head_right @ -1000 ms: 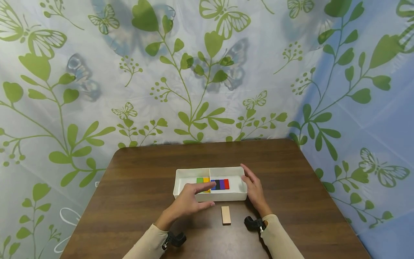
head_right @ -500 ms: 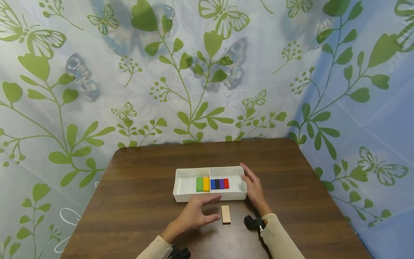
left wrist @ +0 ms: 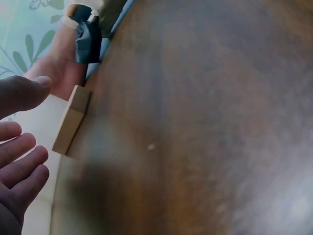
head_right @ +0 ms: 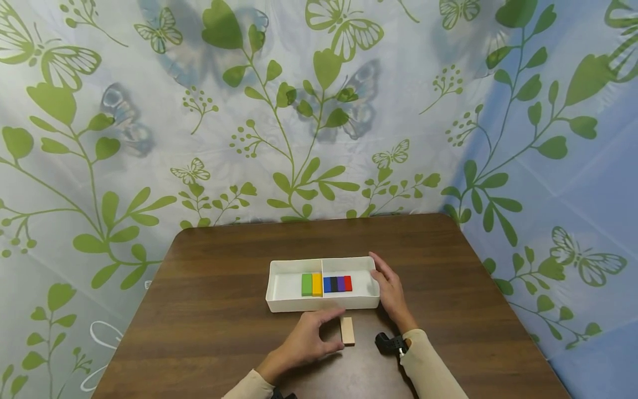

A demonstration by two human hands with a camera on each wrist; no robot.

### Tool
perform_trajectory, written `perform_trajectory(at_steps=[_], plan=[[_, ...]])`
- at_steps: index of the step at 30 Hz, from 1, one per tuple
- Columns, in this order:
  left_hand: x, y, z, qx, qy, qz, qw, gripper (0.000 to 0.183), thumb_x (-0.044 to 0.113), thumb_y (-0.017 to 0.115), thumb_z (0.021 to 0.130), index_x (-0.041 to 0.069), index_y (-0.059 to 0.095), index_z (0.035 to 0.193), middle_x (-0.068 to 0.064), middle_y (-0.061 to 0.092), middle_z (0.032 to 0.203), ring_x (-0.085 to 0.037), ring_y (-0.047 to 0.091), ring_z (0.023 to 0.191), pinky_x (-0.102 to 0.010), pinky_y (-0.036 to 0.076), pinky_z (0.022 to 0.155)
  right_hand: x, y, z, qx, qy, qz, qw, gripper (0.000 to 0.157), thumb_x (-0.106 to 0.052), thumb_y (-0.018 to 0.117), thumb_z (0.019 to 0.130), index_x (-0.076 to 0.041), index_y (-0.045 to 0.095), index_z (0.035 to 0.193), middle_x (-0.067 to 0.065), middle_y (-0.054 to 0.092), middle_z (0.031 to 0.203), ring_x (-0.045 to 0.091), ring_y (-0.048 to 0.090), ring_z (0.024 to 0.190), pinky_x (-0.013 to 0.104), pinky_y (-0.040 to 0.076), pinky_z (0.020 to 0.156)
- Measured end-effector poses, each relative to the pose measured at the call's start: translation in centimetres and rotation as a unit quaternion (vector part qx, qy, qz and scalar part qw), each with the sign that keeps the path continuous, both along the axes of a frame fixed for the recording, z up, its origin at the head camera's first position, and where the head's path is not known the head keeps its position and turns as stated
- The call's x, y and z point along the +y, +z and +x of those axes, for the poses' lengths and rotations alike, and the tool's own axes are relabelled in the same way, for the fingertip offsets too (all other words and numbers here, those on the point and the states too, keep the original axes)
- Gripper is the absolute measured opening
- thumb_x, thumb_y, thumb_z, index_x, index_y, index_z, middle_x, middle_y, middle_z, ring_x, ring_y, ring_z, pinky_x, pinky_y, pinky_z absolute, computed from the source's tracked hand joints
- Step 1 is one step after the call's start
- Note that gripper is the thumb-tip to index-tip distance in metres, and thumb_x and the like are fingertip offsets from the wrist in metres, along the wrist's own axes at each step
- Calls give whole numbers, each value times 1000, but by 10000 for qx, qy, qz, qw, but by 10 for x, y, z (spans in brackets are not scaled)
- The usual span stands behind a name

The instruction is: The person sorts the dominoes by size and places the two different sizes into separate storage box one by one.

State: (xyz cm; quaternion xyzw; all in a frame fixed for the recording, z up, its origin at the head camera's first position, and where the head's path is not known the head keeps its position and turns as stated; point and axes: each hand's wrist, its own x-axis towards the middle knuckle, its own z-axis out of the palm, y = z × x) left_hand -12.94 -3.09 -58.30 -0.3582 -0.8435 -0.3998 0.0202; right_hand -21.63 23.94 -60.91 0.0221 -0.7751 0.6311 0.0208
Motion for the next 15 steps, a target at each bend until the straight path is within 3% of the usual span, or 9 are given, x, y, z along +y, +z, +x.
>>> perform_trajectory(at_steps=[9,15], plan=[[6,-11,0,199,30,-106,9997,67,16,96,84,0,69,143,-10,77,138,-16,72,128,-29,56,112,-1,0,1,56,35,-17,10000,51,-19,43,118,-18,44,169,10,30,181,39,22,169,67,18,135],[7,-9,-2,16,64,-271,9996,65,12,93,86,2,69,145,-10,75,141,-17,71,131,-30,55,114,0,0,0,19,1,-1,10000,51,-22,44,118,-19,45,169,9,30,181,39,22,169,68,18,134]])
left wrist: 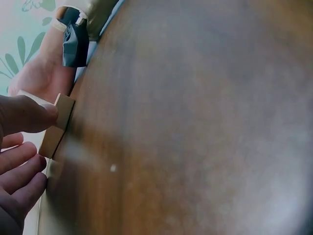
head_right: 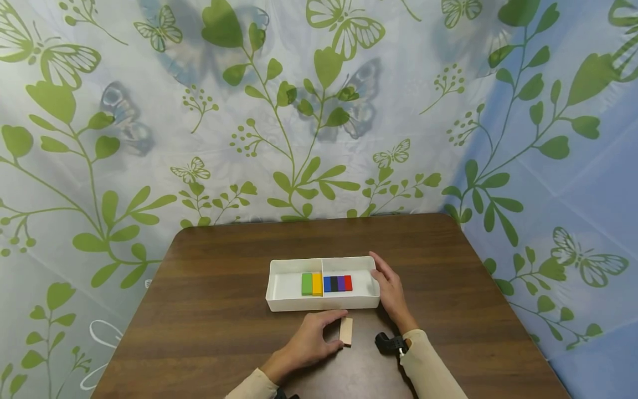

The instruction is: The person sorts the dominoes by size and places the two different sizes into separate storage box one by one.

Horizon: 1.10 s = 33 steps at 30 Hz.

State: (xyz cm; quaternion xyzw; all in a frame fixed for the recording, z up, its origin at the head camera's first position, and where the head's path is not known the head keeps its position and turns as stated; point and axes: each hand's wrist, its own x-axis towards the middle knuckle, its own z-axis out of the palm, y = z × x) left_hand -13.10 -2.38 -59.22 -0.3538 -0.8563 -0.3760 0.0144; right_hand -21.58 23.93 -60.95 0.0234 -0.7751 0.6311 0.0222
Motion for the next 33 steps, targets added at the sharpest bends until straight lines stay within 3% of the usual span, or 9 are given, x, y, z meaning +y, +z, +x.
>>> perform_trajectory(at_steps=[12,22,29,33], plan=[[-2,-2,-3,94,-312,-289,9990,63,11,91,88,2,67,146,-8,74,143,-16,70,132,-28,54,114,-1,0,0,-44,-32,12,10000,51,-23,45,118,-21,45,169,9,29,181,39,22,169,69,18,134],[-4,-2,-3,75,-314,-114,9994,59,9,91,87,2,70,142,-7,77,138,-14,72,127,-27,55,113,-1,0,1,-62,-50,-14,10000,51,-23,45,118,-21,45,169,8,30,181,39,23,169,68,18,134],[-9,8,-1,56,-212,-154,9996,58,11,92,87,4,71,141,-5,78,136,-12,72,125,-27,56,111,0,1,1,-91,-50,16,9999,51,-23,44,118,-21,44,169,9,29,181,39,22,169,68,18,134],[-13,20,-2,-215,-211,-196,9994,56,11,90,90,5,71,143,-5,76,139,-12,71,129,-29,56,113,-1,1,1,-49,-81,27,10000,51,-22,44,118,-21,46,169,8,30,181,38,24,169,68,18,134]])
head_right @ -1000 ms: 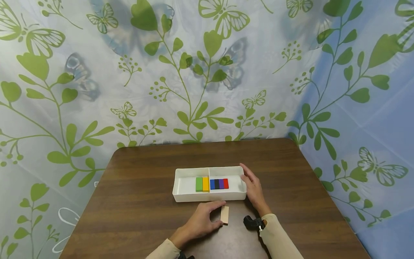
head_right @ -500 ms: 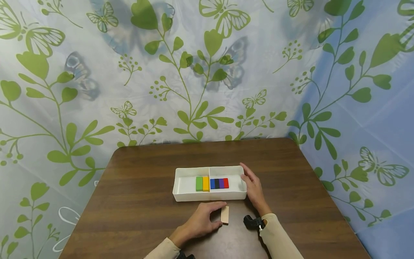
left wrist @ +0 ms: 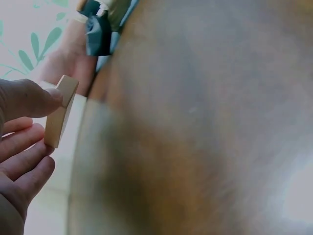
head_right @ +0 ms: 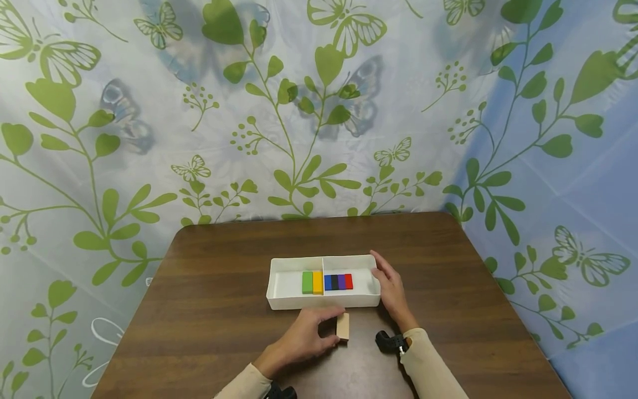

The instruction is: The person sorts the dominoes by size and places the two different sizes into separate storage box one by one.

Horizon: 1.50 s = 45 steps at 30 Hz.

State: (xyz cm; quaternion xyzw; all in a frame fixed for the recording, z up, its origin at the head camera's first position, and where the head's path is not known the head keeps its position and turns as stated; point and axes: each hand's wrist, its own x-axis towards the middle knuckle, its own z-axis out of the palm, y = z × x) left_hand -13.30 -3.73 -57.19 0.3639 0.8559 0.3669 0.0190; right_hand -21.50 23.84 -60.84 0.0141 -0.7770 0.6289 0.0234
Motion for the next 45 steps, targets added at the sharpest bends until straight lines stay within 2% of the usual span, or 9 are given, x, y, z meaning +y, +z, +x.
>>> perform_trajectory(at_steps=[3,10,15,24,29,35,40,45], plan=[[-4,9,-1,-150,26,-69,9999,56,12,88,93,6,70,145,-3,75,141,-13,70,131,-31,55,114,0,1,0,9,-45,14,10000,51,-21,44,118,-20,46,168,9,31,181,38,24,169,67,19,135],[-14,28,-7,60,-22,10,10000,58,13,89,93,7,68,147,-3,75,143,-18,73,129,-30,56,113,0,1,-1,-31,-68,57,10000,51,-22,43,118,-21,45,169,8,29,181,38,22,169,67,19,135],[-26,43,-15,56,127,206,9997,60,11,89,92,6,68,148,-5,73,146,-18,71,133,-32,56,113,1,1,-1,29,-26,33,10000,51,-22,44,118,-20,45,169,8,30,181,38,23,169,66,18,135],[-53,63,-41,877,472,382,9943,61,5,93,85,-1,71,141,-14,76,140,-29,74,128,-46,61,109,4,0,-4,43,43,-66,10000,51,-22,45,118,-21,45,169,8,30,181,38,23,169,67,17,135],[-68,67,-51,839,799,354,9926,61,7,93,86,3,71,143,-12,75,141,-30,74,129,-47,60,109,3,-1,-2,-8,87,-74,9999,51,-24,45,118,-21,44,169,8,29,182,39,22,169,67,17,135],[-84,66,-64,651,1060,102,9922,59,9,92,89,3,71,144,-12,75,141,-31,74,128,-48,60,109,3,-2,-2,6,84,-105,9999,51,-22,45,118,-20,45,169,8,29,181,38,22,169,66,17,135],[-91,63,-76,427,1115,-121,9928,58,8,90,90,3,70,145,-13,73,144,-33,72,131,-49,58,112,2,-2,-2,23,102,-122,9999,51,-21,44,118,-19,44,169,8,29,182,38,22,169,67,17,135],[-95,59,-84,219,1018,-403,9938,57,7,89,91,0,69,144,-16,72,145,-35,71,133,-51,57,112,2,-2,-2,12,105,-129,9999,51,-22,44,118,-19,44,169,9,29,181,38,22,169,67,17,135]])
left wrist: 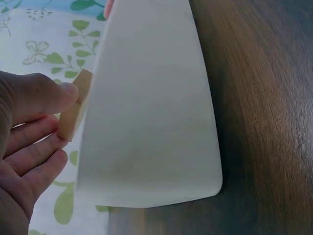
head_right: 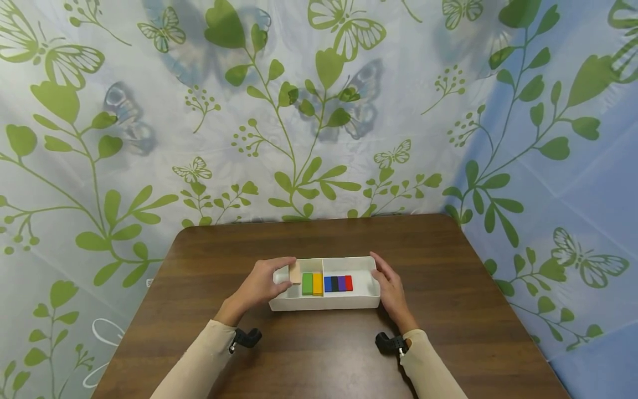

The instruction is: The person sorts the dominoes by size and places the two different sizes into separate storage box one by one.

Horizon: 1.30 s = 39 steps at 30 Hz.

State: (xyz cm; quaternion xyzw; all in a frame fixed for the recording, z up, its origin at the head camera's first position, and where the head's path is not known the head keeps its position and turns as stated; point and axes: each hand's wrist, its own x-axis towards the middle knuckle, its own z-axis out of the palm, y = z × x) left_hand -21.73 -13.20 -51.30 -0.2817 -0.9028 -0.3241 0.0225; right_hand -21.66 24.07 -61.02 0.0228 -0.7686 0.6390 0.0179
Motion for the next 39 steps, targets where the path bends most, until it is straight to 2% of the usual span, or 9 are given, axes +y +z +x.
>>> perform_trajectory(at_steps=[11,13,16,19,26,32,35,39], plan=[[-1,-14,-16,-152,-533,-619,9965,51,2,85,92,-4,70,140,-17,75,139,-34,72,129,-51,57,113,-1,1,0,53,-18,45,10000,51,-19,44,118,-18,44,169,8,31,181,37,23,169,66,18,135],[0,-15,-18,-118,-635,-677,9956,49,1,85,91,-4,71,138,-17,76,134,-32,73,123,-50,59,110,0,2,0,49,-7,49,10000,51,-19,44,118,-18,44,169,9,30,181,38,23,169,66,18,135],[3,-16,-21,-2,-787,-823,9935,43,0,85,90,-3,72,131,-15,78,121,-27,71,105,-47,62,99,0,2,1,15,-10,40,10000,52,-21,44,118,-18,43,170,9,29,182,39,22,169,67,17,135],[7,-17,-23,76,-837,-1039,9910,37,0,86,89,-2,73,123,-14,77,109,-22,64,90,-43,60,87,-1,2,1,-18,-23,26,10000,52,-22,44,118,-19,43,170,9,29,182,39,22,169,68,17,134],[14,-19,-26,219,-897,-1528,9839,33,3,86,89,1,77,120,-11,80,114,-19,67,92,-37,60,84,-2,2,2,-23,-68,7,10000,51,-22,44,118,-19,43,170,10,29,181,40,23,169,68,18,134],[19,-17,-29,173,-812,-1959,9771,22,2,87,86,6,76,104,-3,72,92,-15,53,77,-28,46,70,-2,2,1,24,-63,-3,10000,51,-23,44,119,-19,44,169,9,30,181,39,23,169,68,18,135],[21,-16,-30,90,-800,-2168,9729,21,3,88,86,7,75,102,0,68,88,-14,50,76,-27,44,70,-2,2,1,-6,-61,10,10000,51,-25,45,119,-20,43,170,9,29,181,39,23,169,68,18,134],[23,-17,-30,113,-824,-2369,9680,21,4,88,86,8,76,103,2,68,89,-14,52,78,-27,46,72,-2,1,1,-37,-69,28,10000,52,-26,45,119,-20,43,170,9,29,182,40,22,169,68,17,134]])
